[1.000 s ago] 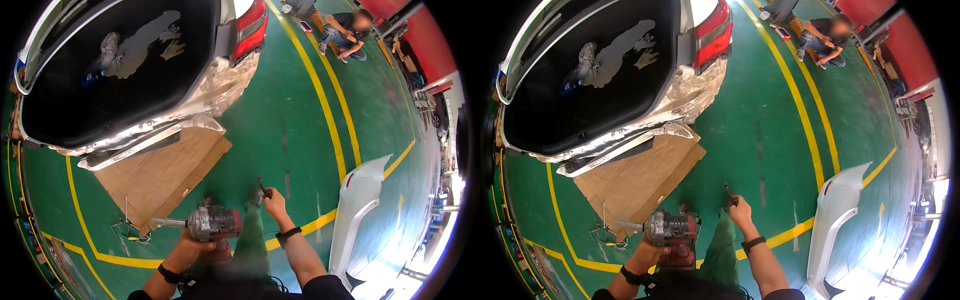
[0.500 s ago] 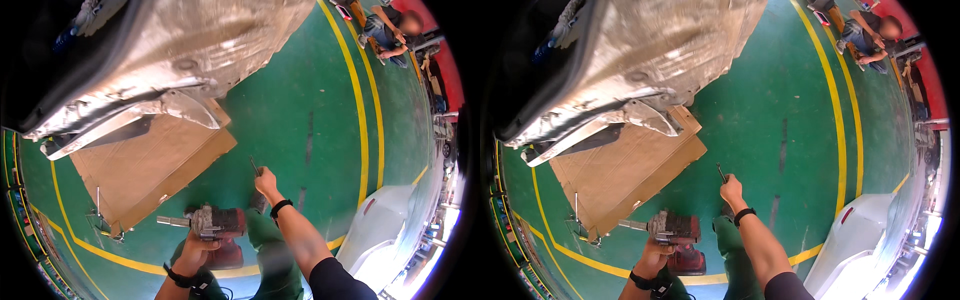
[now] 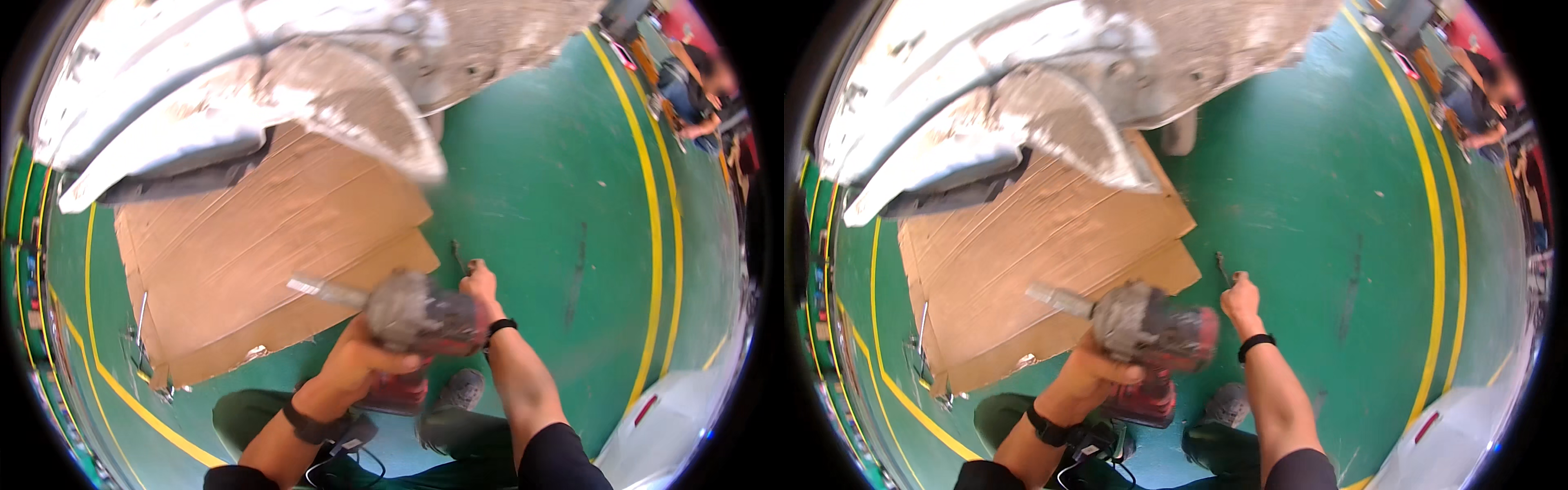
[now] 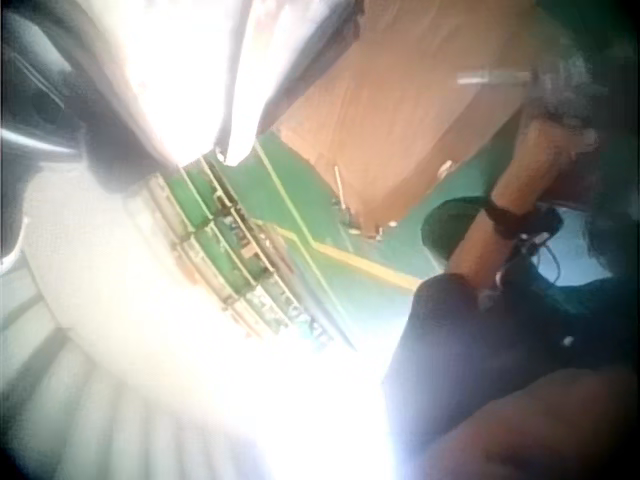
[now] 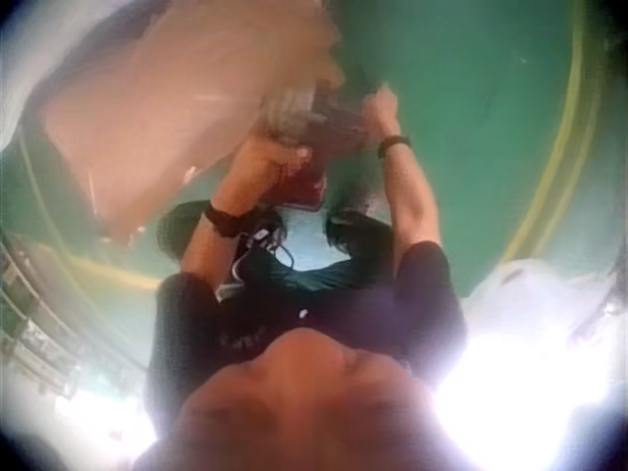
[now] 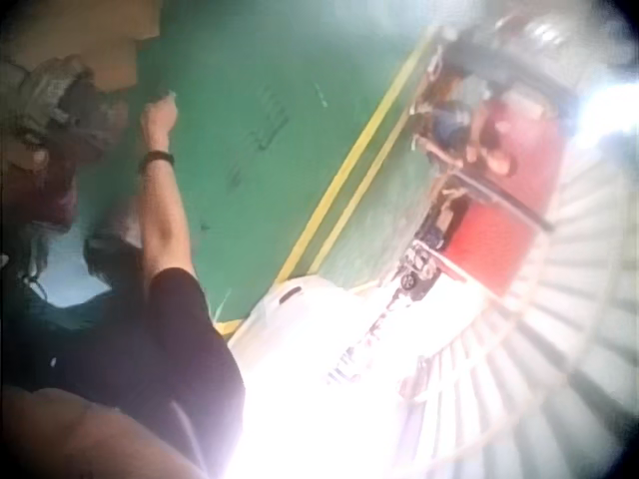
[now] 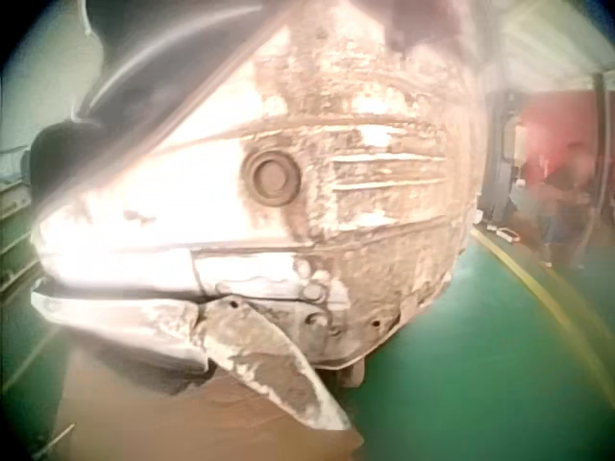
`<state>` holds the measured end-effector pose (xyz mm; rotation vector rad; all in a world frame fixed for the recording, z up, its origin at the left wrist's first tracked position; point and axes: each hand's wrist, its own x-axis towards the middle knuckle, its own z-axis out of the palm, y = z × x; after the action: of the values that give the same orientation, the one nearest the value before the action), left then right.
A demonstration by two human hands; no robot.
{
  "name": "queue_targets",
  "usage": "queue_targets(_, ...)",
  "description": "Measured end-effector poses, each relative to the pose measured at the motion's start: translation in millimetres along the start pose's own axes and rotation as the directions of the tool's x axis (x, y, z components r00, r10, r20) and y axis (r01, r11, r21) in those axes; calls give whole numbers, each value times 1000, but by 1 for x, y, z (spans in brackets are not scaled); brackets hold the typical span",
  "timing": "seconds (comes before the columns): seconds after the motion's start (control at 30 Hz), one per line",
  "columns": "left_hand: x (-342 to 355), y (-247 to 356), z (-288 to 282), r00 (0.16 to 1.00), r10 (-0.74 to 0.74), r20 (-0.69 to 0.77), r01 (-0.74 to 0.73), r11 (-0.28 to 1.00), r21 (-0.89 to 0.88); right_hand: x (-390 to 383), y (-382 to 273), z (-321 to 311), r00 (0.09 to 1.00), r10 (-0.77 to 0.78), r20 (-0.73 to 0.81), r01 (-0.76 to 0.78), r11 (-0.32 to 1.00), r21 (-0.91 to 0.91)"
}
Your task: The person uses an impact wrench and pliers to remove bolts and a metal bracket from the rear frame of a damaged car, then handles a plastic bumper trim piece while working on the floor.
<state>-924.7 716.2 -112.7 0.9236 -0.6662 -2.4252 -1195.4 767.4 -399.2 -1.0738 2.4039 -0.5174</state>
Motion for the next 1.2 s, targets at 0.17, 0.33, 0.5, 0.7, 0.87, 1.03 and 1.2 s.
queue_targets(0.17,27,16,-12,995,45,85,-44,999,-7,-22,-127,-105,783,-571,245,416,775,476)
queue_targets(0.33,34,38,-30,985,99,140,-103,994,21,-42,-187,-158,330,-918,218,416,349,840)
queue_targets(0.5,23,60,-40,976,202,87,-212,969,125,-86,-222,-120,575,-633,519,-134,553,823)
queue_targets(0.7,42,59,-54,974,216,64,-201,705,680,-83,-210,-60,771,-410,487,-351,365,862)
queue_targets(0.87,75,49,-62,927,313,-207,-188,865,464,-79,-199,-47,843,-329,425,-326,317,891)
queue_targets(1.03,105,41,-68,980,198,-18,-192,967,169,-77,-184,-53,925,-212,315,-225,360,905)
queue_targets(1.2,107,41,-51,980,199,27,-190,963,-192,-103,-190,-60,825,-524,-212,562,797,222)
